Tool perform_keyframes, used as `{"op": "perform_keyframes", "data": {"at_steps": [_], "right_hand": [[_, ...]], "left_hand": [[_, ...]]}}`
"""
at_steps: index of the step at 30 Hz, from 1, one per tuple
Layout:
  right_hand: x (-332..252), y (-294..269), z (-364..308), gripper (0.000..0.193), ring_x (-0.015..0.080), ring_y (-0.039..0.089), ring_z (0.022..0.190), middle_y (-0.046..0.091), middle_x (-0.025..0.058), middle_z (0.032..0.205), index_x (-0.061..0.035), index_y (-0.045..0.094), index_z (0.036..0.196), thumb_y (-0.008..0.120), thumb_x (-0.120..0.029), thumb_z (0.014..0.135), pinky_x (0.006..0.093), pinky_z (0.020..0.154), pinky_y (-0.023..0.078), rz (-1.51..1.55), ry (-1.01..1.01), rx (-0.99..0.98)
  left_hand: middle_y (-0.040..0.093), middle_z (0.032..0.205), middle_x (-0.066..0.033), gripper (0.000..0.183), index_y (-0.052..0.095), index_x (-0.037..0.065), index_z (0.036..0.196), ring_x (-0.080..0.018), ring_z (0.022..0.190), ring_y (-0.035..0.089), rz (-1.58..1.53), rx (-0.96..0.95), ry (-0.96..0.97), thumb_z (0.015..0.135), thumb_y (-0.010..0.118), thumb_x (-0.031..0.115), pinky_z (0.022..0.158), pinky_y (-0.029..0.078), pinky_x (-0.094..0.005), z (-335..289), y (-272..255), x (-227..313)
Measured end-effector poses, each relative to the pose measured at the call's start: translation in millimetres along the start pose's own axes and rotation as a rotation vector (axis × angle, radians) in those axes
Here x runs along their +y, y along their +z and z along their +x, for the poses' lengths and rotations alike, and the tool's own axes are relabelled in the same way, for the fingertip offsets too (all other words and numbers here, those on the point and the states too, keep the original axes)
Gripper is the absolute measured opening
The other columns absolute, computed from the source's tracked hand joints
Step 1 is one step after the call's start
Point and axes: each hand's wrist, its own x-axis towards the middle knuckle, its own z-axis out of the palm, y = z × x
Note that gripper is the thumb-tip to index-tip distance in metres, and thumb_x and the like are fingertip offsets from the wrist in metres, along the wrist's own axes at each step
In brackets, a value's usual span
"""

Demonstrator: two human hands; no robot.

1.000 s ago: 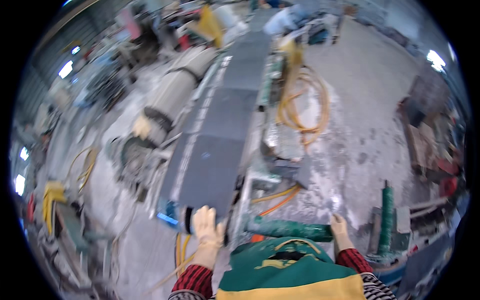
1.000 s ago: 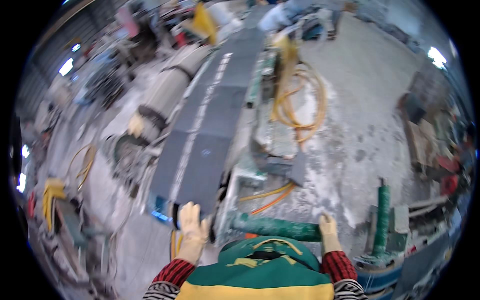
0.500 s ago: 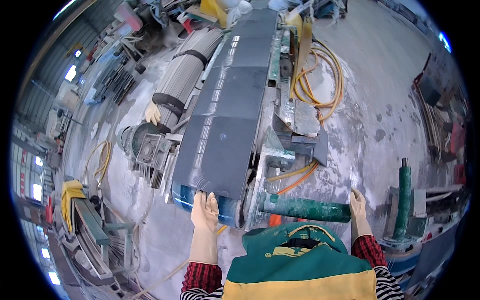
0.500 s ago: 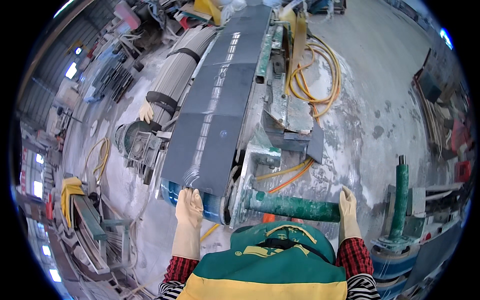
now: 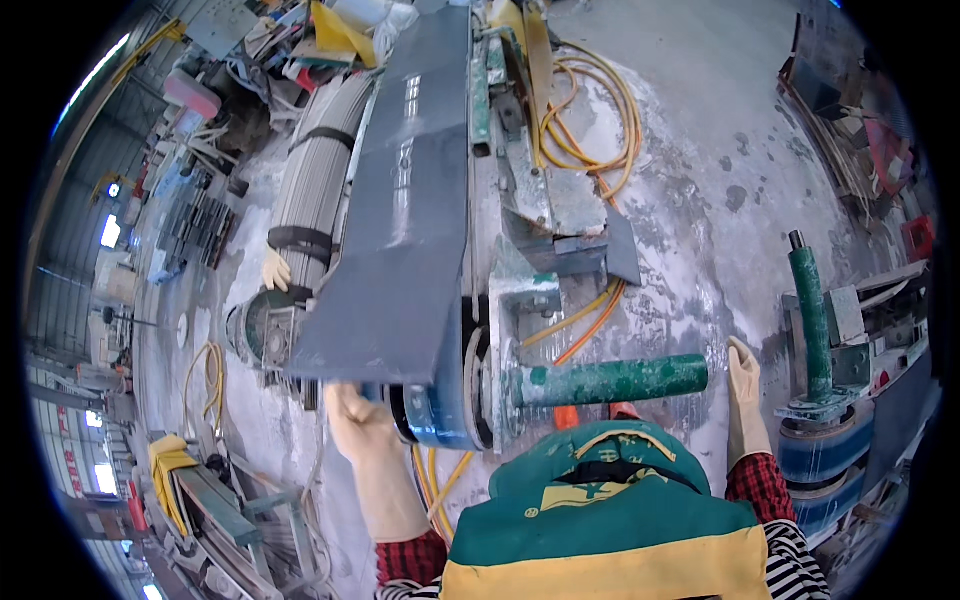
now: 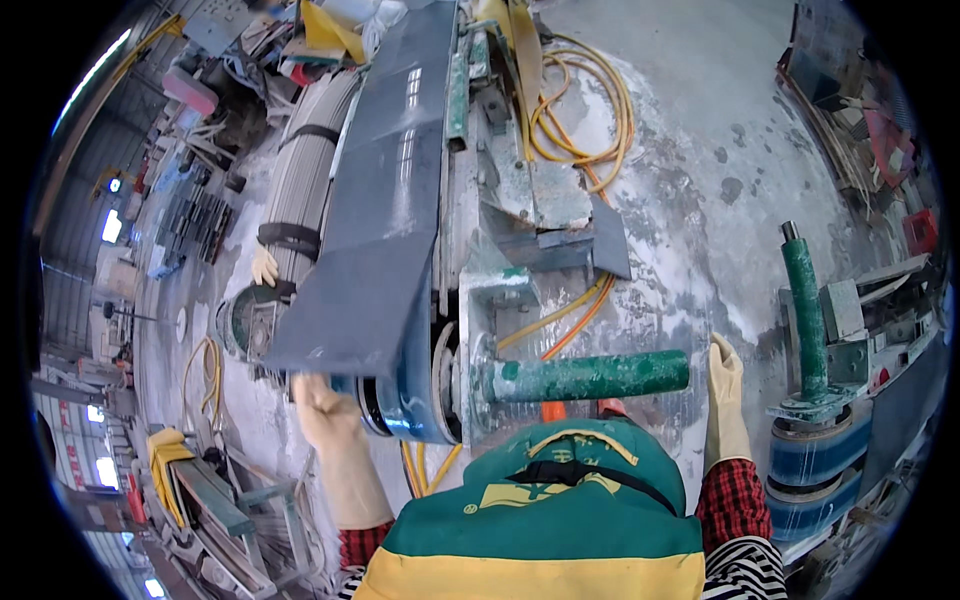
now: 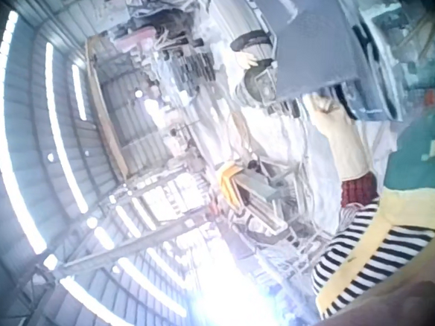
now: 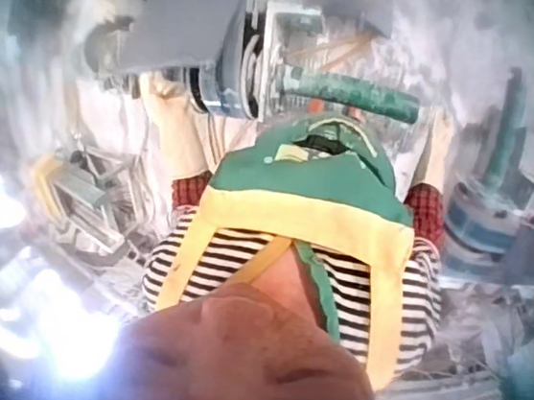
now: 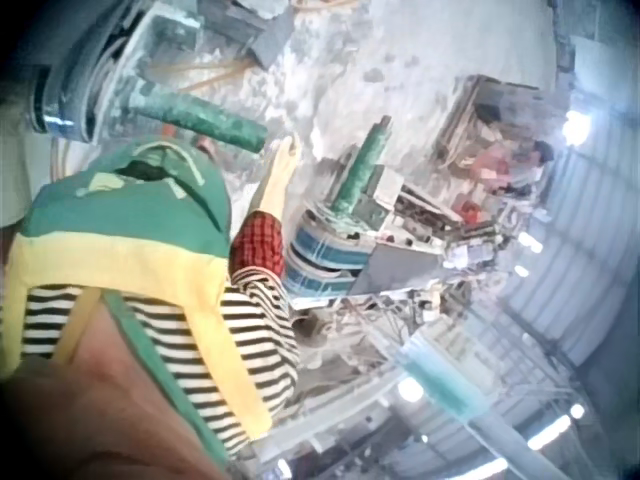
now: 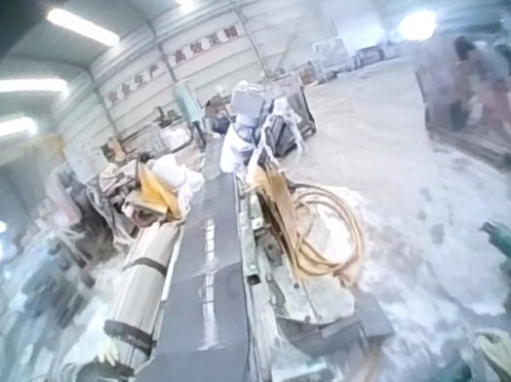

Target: The person repeatedly picks up dark rectangular panels from a conveyor belt and places them onto a roller mechanism. The person handles the panels one by one, moving them from the belt to the rollers in a repetitive cycle.

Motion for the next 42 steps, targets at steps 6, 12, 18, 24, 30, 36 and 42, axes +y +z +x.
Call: {"op": "perform_keyframes", "data": {"at_steps": [6, 12, 18, 24, 30, 36, 42], "right_hand": [[-30, 11, -14, 0.034, 0.021, 0.06, 0.118, 0.065, 0.0119, 0.127, -0.0001, 0.063, 0.127, 0.054, -0.018, 0.099, 0.0305, 0.104, 0.043, 0.021, -0.022, 0.033], [-51, 27, -18, 0.033, 0.0218, 0.06, 0.12, 0.065, 0.0135, 0.128, 0.0012, 0.063, 0.127, 0.054, -0.013, 0.099, 0.031, 0.105, 0.043, 0.053, -0.056, 0.037], [-76, 33, -21, 0.034, 0.023, 0.058, 0.122, 0.064, 0.014, 0.129, 0.0005, 0.062, 0.128, 0.054, -0.014, 0.098, 0.0321, 0.106, 0.042, 0.051, -0.031, 0.011], [-109, 54, -22, 0.034, 0.0201, 0.061, 0.116, 0.066, 0.0117, 0.125, 0.0005, 0.063, 0.127, 0.053, -0.014, 0.099, 0.0298, 0.102, 0.044, -0.074, -0.091, -0.035], [-113, 76, -21, 0.034, 0.0218, 0.059, 0.12, 0.066, 0.0128, 0.125, -0.0005, 0.064, 0.126, 0.054, -0.014, 0.097, 0.0301, 0.105, 0.042, 0.028, -0.119, -0.098], [-122, 75, -45, 0.032, 0.0214, 0.059, 0.122, 0.067, 0.0133, 0.125, -0.0012, 0.065, 0.124, 0.054, -0.014, 0.097, 0.0303, 0.106, 0.041, -0.098, -0.165, -0.151], [-158, 60, -84, 0.033, 0.0204, 0.061, 0.118, 0.067, 0.0128, 0.125, -0.0019, 0.065, 0.125, 0.055, -0.015, 0.096, 0.0289, 0.103, 0.043, -0.027, -0.11, -0.249]], "left_hand": [[0.065, 0.103, -0.0054, 0.025, 0.06, 0.005, 0.111, -0.0027, 0.066, 0.056, -0.028, -0.036, 0.211, 0.099, 0.062, 0.027, 0.05, 0.048, -0.0132, 36, 57, 17], [0.068, 0.103, -0.0059, 0.031, 0.062, 0.005, 0.11, -0.0145, 0.084, 0.063, -0.216, 0.012, 0.011, 0.097, 0.063, 0.033, 0.077, 0.058, -0.0294, 30, 76, 0], [0.062, 0.127, -0.0105, 0.049, 0.057, 0.006, 0.129, -0.026, 0.114, 0.061, -0.147, 0.096, -0.131, 0.096, 0.062, 0.041, 0.096, 0.052, -0.0453, 42, 57, 2], [0.066, 0.119, -0.0094, 0.043, 0.056, 0.004, 0.125, -0.0253, 0.105, 0.066, 0.166, 0.09, -0.079, 0.097, 0.061, 0.036, 0.09, 0.056, -0.0411, 34, 51, 10], [0.067, 0.115, -0.0102, 0.036, 0.056, 0.003, 0.123, -0.0275, 0.103, 0.067, -0.016, -0.005, -0.201, 0.093, 0.062, 0.023, 0.087, 0.057, -0.0372, 35, 40, 11], [0.064, 0.12, -0.016, 0.058, 0.054, -0.002, 0.127, -0.0352, 0.11, 0.063, -0.101, -0.106, -0.177, 0.07, 0.06, 0.003, 0.098, 0.053, -0.0485, 23, 25, 5], [0.061, 0.127, -0.0214, 0.064, 0.054, -0.008, 0.127, -0.0387, 0.116, 0.06, -0.045, -0.235, -0.174, 0.067, 0.062, 0.012, 0.102, 0.049, -0.0494, -16, 11, 23]]}}
